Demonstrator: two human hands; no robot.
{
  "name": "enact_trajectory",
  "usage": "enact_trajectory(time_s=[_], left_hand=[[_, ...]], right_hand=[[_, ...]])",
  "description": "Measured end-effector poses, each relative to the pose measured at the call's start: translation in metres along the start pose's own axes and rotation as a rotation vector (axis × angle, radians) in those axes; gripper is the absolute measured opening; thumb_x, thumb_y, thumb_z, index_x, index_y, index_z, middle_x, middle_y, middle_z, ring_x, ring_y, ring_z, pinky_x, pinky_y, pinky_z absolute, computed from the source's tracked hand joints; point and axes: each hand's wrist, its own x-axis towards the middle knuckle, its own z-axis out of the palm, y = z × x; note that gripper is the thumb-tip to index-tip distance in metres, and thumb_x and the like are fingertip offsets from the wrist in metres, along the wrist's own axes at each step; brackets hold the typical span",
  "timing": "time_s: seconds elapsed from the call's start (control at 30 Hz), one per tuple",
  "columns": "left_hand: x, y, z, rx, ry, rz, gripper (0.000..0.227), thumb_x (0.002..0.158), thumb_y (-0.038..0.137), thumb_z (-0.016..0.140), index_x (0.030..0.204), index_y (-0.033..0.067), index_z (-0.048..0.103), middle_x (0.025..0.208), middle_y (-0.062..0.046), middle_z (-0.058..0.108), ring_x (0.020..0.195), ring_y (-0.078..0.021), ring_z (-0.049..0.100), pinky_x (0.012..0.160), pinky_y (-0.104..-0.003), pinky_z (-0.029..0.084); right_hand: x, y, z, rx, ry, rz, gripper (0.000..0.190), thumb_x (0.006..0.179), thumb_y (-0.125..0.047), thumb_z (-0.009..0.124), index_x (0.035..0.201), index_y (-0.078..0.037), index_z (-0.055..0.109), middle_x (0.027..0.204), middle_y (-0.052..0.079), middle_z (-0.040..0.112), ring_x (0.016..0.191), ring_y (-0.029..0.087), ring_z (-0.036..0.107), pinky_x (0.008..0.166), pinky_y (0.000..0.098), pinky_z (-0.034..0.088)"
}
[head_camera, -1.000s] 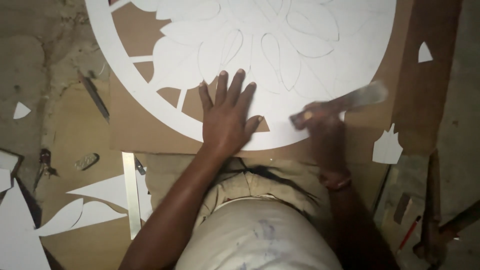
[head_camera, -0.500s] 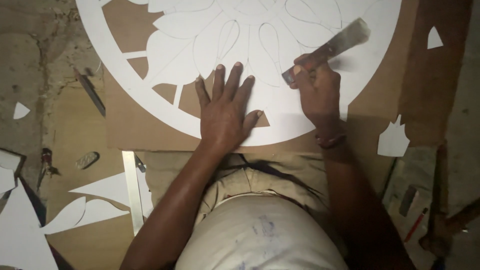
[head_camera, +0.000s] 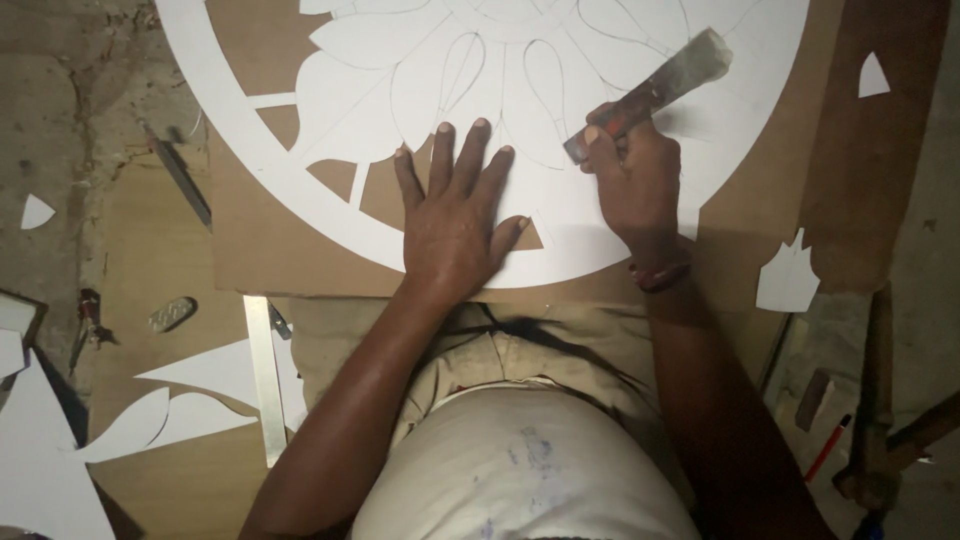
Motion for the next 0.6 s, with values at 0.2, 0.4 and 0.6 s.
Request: enact_trajectory(time_s=[0.2, 0.4, 0.6], left_hand=[[0.002, 0.0, 0.002, -0.005, -0.034, -0.02, 0.076, 0.085, 0.039, 0.077, 0.15, 0.0099, 0.05, 0.165, -0.016, 0.029, 0.154, -0.0422, 0.017, 0.118, -0.076, 0.005], [0.001, -0.001, 0.003, 0.0, -0.037, -0.022, 0.077, 0.086, 0.041, 0.077, 0.151, 0.0108, 0.049, 0.166, -0.015, 0.028, 0.155, -0.0409, 0.016, 0.12, -0.075, 0.004], [0.002, -0.001, 0.004, 0.026, -0.052, -0.014, 0.077, 0.086, 0.042, 0.076, 0.15, 0.0103, 0.049, 0.165, -0.016, 0.028, 0.154, -0.0415, 0.015, 0.118, -0.075, 0.004]], right_hand=[[-0.001, 0.0, 0.002, -0.024, 0.033, 0.013, 0.018, 0.101, -0.003, 0.06, 0.116, 0.005, 0.064, 0.094, 0.014, 0.074, 0.08, 0.018, 0.075, 0.072, 0.0295, 0.06], [0.0, 0.008, 0.002, 0.022, 0.034, -0.039, 0.019, 0.103, -0.004, 0.059, 0.118, 0.006, 0.063, 0.097, 0.015, 0.075, 0.085, 0.018, 0.077, 0.074, 0.0291, 0.062], [0.012, 0.006, -0.003, -0.115, -0.043, -0.041, 0.022, 0.105, -0.005, 0.055, 0.123, 0.006, 0.061, 0.095, 0.015, 0.074, 0.078, 0.019, 0.077, 0.07, 0.0309, 0.061]])
